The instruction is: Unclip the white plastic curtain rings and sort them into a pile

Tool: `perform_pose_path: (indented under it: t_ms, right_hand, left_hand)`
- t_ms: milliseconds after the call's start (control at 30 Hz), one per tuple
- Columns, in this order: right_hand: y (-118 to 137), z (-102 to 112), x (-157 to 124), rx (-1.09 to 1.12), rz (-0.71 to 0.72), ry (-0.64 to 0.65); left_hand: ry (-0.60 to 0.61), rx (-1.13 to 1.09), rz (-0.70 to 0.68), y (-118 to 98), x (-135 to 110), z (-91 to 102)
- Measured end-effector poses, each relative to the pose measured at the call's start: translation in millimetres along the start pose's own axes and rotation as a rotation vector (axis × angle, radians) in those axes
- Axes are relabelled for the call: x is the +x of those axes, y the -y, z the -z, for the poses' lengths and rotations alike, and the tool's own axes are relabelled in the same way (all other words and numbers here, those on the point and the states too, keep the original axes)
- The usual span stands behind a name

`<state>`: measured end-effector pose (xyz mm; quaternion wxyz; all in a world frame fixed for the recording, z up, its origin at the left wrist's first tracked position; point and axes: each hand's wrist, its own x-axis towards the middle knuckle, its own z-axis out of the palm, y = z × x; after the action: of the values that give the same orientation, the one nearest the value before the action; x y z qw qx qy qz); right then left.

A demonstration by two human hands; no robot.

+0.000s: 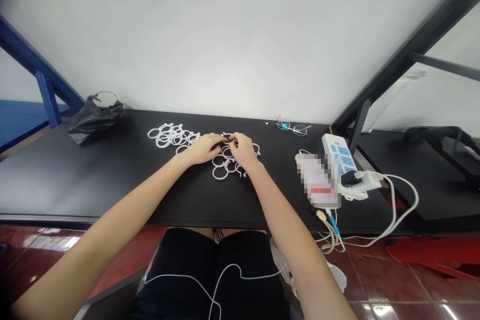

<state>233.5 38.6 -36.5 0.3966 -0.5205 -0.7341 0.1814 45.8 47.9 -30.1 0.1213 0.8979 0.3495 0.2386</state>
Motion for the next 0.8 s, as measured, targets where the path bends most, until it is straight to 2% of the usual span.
perform_pose_path:
  t_ms: [333,633,733,800]
  right_hand:
    - [4.3,-1.1,-0.8,0.155,-0.042,-0.042]
    - [4.7,-2.6,-0.6,0.135,0.009,-0.076]
    - [4.9,-3.3,-0.3,0.142,0.007,-0.089]
    - [5.3,-3.7,-0.2,0.161,-0.006,-0.095]
  left_hand:
    - [-0.085,0.004,0.012,7.6,0.3,1.6]
    - [-0.201,-0.028,0.031,7.8,-0.6,0.0]
    - [-0.292,-0.140,0.073,3.7,1.7,-1.0]
    - [-0.370,-0.327,0.165,1.5,5.3,-1.4]
